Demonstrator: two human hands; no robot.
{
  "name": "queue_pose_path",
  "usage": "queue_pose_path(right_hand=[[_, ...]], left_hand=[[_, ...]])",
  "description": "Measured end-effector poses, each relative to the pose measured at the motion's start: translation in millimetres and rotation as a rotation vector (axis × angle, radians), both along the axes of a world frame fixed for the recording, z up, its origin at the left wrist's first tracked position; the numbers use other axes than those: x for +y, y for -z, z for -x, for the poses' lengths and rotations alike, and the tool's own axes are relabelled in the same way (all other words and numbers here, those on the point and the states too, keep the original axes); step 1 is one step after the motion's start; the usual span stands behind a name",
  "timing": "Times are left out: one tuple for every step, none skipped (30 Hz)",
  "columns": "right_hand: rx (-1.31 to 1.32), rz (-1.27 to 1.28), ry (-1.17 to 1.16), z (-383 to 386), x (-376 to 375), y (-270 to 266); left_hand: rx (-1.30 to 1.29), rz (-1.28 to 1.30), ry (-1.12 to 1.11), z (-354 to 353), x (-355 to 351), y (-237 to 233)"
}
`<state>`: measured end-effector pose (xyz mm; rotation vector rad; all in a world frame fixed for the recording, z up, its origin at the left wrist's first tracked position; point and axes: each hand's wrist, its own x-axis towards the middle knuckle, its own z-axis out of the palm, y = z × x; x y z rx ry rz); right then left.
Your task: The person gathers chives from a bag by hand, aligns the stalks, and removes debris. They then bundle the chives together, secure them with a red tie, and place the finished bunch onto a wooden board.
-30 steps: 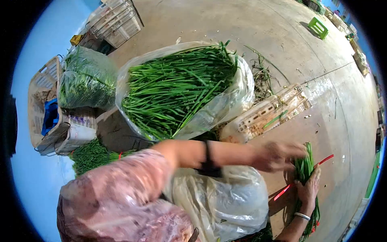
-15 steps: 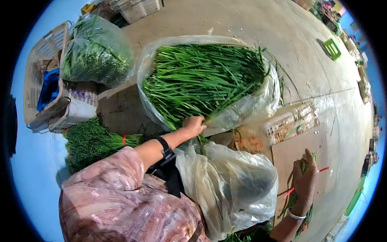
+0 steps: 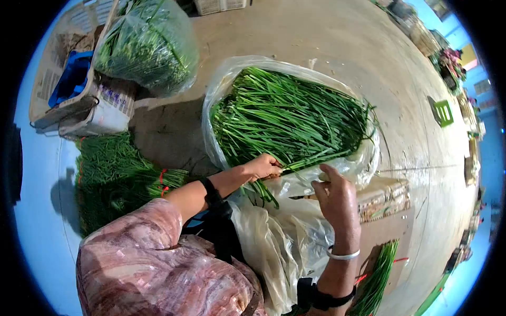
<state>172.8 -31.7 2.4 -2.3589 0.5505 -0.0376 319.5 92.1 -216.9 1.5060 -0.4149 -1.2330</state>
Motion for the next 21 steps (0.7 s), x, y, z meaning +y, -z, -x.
queue_pose_path(right_hand=[[0.005,0.026,-0.038,-16,1,8],[0.038,0.031,-0.072,-32,3,18],[0.072,0.086,-0.132,-47,5,32],[0.103,0.144,-0.189,-60,6,50],[0.067,0.241,-0.297,-71,9,68],[0.027,0.339,-0.405,-81,13,87],[-0.023,0.44,-0.443,-89,17,110],[-0.076,0.542,-0.481,-98,23,127],[-0.039,0.514,-0.468,-105,30,132],[-0.037,0.507,-0.478,-110,33,136],[0.038,0.524,-0.521,-115,33,138],[0.113,0.547,-0.561,-120,32,140],[-0.07,0.53,-0.517,-122,30,150],[-0.068,0.533,-0.522,-125,28,147],[-0.144,0.466,-0.452,-131,25,141],[-0.221,0.398,-0.378,-140,23,134],[-0.224,0.385,-0.341,-150,24,124],[-0.295,0.388,-0.345,-160,25,115],[-0.346,0.428,-0.356,-170,26,111],[-0.401,0.472,-0.369,-182,28,109],[-0.405,0.476,-0.378,-190,30,109]], left_hand=[[-0.039,0.046,-0.031,-4,6,-1],[-0.08,0.09,-0.058,-7,13,-2],[-0.246,0.103,-0.08,-9,18,-6],[-0.241,0.094,-0.089,-11,22,-10],[-0.344,0.072,-0.111,-13,27,-17],[-0.449,0.049,-0.132,-18,31,-29],[-0.534,-0.1,-0.088,-22,37,-63],[-0.405,0.049,-0.365,-14,40,-43],[-0.418,0.055,-0.377,-19,44,-42],[-0.428,0.059,-0.385,-22,50,-40],[-0.424,0.054,-0.395,-22,55,-44],[-0.362,0.111,-0.481,-22,59,-50],[-0.299,0.17,-0.563,-22,64,-53],[-0.283,0.122,-0.611,-22,74,-45],[-0.27,0.016,-0.708,-21,83,-43],[-0.259,-0.091,-0.802,-21,89,-41],[-0.261,-0.091,-0.804,-19,88,-28],[-0.276,-0.082,-0.883,-16,84,-13],[-0.291,-0.069,-0.967,-15,81,2],[-0.292,-0.064,-0.976,-20,77,-8],[-0.17,-0.159,-0.913,-28,73,-28]])
